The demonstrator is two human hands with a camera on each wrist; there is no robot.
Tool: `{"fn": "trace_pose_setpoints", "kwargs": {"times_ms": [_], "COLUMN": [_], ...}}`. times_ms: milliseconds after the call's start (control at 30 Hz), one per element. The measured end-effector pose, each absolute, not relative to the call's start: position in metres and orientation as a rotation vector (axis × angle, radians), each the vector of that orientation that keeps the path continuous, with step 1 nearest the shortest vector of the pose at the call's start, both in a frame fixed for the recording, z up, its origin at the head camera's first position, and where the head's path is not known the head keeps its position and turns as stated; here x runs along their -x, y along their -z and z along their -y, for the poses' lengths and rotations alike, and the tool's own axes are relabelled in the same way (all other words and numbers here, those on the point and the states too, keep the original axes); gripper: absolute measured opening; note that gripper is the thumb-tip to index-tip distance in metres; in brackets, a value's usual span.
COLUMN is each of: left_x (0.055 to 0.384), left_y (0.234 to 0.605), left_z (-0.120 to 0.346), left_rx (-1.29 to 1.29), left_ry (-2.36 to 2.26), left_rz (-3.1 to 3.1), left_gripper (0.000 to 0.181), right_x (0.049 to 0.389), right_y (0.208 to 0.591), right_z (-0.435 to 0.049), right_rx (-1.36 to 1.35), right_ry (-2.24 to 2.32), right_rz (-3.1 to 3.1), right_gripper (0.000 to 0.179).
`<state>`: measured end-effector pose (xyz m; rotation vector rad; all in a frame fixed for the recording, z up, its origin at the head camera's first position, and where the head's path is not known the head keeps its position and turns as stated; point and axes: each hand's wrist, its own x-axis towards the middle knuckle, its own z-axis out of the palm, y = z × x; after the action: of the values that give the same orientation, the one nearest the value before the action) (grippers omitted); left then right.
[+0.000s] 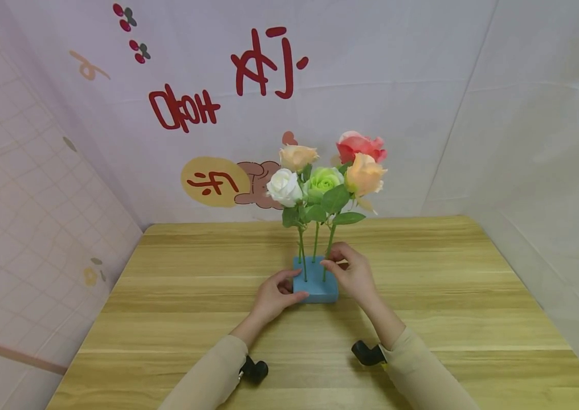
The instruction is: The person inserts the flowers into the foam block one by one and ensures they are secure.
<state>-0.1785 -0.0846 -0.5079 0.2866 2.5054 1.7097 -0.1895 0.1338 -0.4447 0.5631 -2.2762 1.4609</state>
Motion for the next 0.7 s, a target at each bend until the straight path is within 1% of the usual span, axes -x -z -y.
{"fn": "trace_pose_setpoints", "kwargs": {"times_ms": [700], "left_x": [0.179], "left_y": [0.5086], "left_z": [0.0841], "left_rx": [-0.284], "left_ry": [-1.71], "left_rz": [-2.508], "left_gripper": [0.057], "right_x": [0.1913], "right_y": [0.4475], "right_z": [-0.1343], "right_rx": [-0.536], "right_ry": [-1.437], "right_rz": [2.312], "right_gripper": [0.019]}}
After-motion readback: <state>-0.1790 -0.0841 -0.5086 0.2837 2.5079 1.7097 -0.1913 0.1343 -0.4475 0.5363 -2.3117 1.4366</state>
